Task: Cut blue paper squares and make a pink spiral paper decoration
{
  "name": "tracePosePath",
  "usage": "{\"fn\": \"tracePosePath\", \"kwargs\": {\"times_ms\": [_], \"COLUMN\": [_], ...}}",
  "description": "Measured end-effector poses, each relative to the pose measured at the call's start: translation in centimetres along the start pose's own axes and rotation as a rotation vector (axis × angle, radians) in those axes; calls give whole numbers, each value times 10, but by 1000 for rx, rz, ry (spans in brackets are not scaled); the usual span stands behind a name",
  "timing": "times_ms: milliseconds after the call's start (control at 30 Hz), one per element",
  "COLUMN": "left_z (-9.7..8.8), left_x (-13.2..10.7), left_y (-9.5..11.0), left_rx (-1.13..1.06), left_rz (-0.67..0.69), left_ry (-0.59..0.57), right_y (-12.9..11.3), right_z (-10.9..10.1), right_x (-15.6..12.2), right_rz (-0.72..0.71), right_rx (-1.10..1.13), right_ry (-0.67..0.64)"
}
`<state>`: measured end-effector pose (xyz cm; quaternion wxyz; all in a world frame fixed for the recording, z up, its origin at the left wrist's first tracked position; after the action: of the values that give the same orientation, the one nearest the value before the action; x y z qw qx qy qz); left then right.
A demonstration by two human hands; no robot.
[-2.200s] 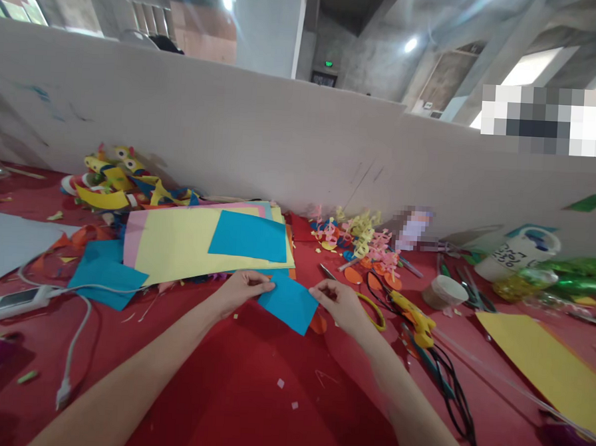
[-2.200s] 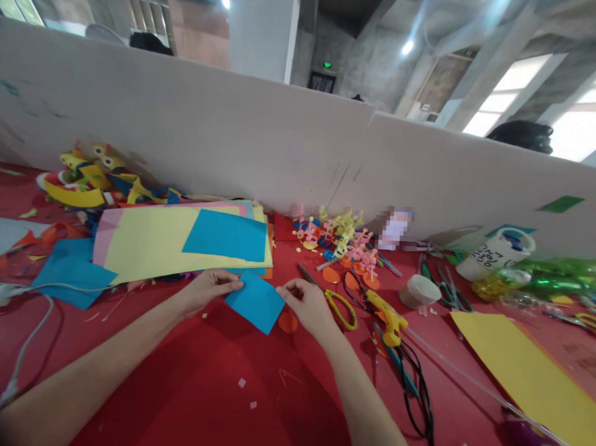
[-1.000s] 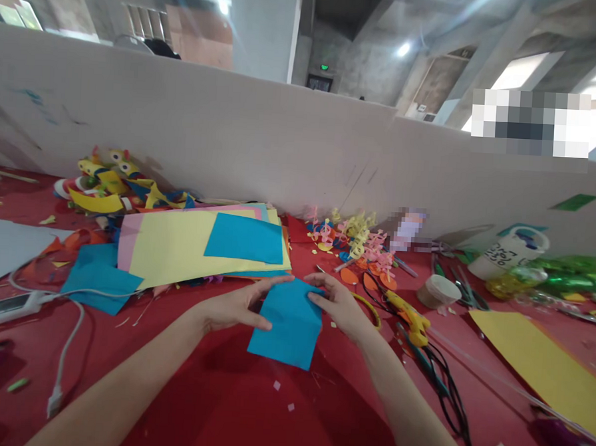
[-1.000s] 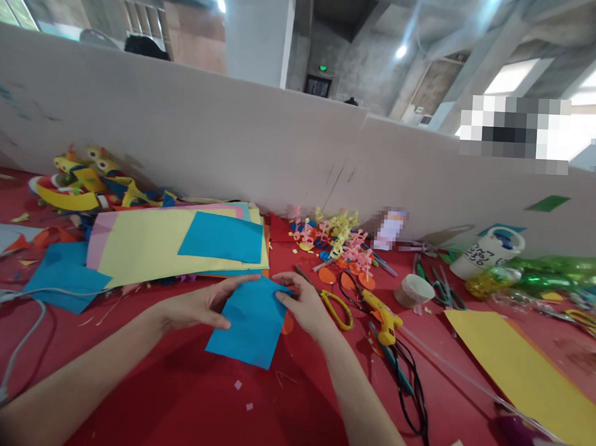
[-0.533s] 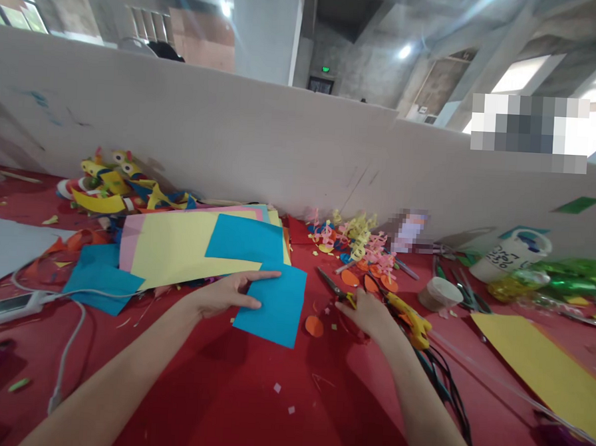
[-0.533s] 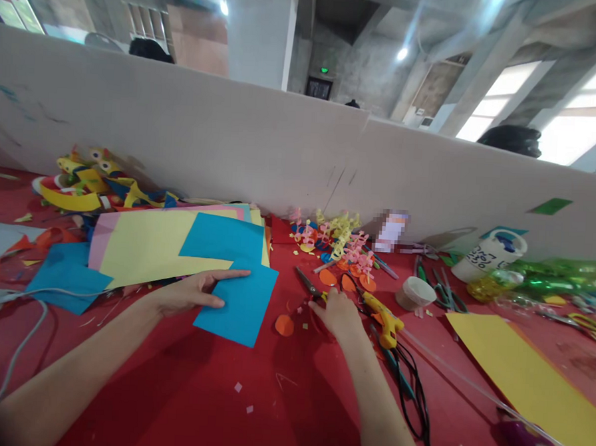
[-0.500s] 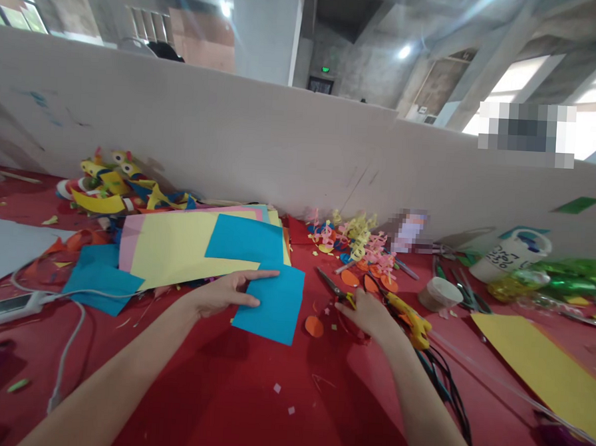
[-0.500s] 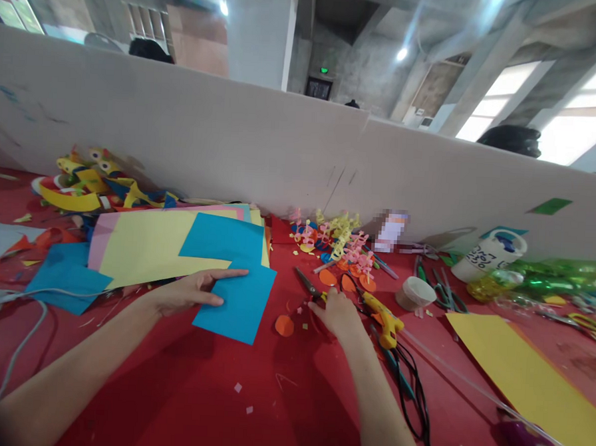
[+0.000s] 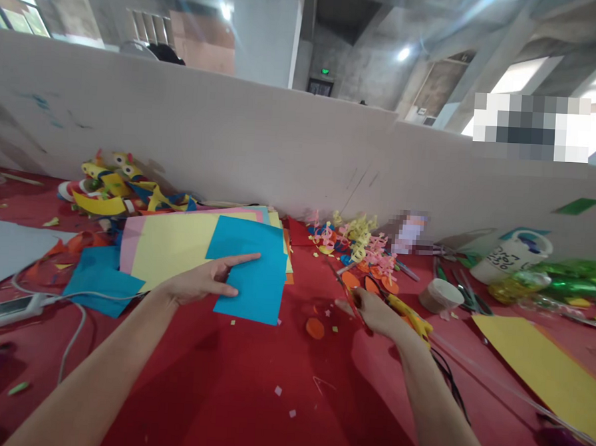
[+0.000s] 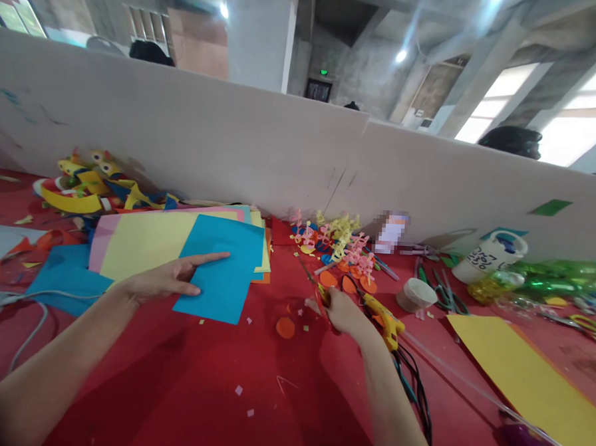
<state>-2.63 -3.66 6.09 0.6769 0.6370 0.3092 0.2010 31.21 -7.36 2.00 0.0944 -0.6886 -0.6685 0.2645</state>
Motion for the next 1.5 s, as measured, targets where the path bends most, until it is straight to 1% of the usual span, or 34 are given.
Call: {"fn": "tracePosePath", "kwargs": {"times_ms": [67, 100, 133, 167, 233, 333, 400, 433, 500, 567, 700, 767, 1033, 1300, 1500], "left_z": [-4, -6, -7, -8, -10, -9, -8, -8, -7, -5, 0, 2, 5, 6, 5], "left_x": [-4, -6, -7, -9, -14, -20, -23, -24, -23, -21, -14, -12, -12, -12, -12], "left_y": [1, 2, 3, 4, 7, 14, 17, 17, 17, 14, 9, 8, 12, 12, 12], "left_rx": [-8, -13, -20, -29, -58, -115, -152, -167, -191, -197, -146, -114, -42, -12, 10], "left_rz": [27, 36, 44, 50, 66, 90, 104, 110, 122, 119, 83, 76, 78, 80, 81], "left_ry": [-37, -55, -70, -81, -77, -27, 7, 14, -3, -54, -151, -172, -179, -184, -179], "right_y": [-12, -19, -26, -32, -43, -55, -60, -63, -69, -75, -83, -83, -81, -81, -80], "right_z": [-5, -8, -10, -11, -11, -5, 1, 4, 9, 11, 11, 12, 15, 14, 16], "right_x": [-10, -16, -23, -29, -39, -48, -51, -52, -55, -58, -63, -64, -61, -63, -61], "right_rz": [-163, -247, -307, -334, -360, -360, -348, -355, -389, -416, -401, -406, -455, -456, -470], "right_rx": [275, 414, 507, 549, 554, 547, 541, 529, 492, 440, 291, 279, 303, 307, 304], "right_ry": [-9, -47, -109, -173, -299, -485, -566, -578, -564, -541, -432, -410, -427, -402, -422]}}
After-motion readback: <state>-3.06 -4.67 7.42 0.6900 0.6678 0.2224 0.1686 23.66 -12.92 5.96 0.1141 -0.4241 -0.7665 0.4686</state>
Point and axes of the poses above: each hand's wrist, its own x-axis towards the middle knuckle, its own z-axis out of the palm, y = z × x, the point moved 2 cm from there along x, towards the middle knuckle, and after that the axes turned 5 degrees about x, right-handed, at the moved point
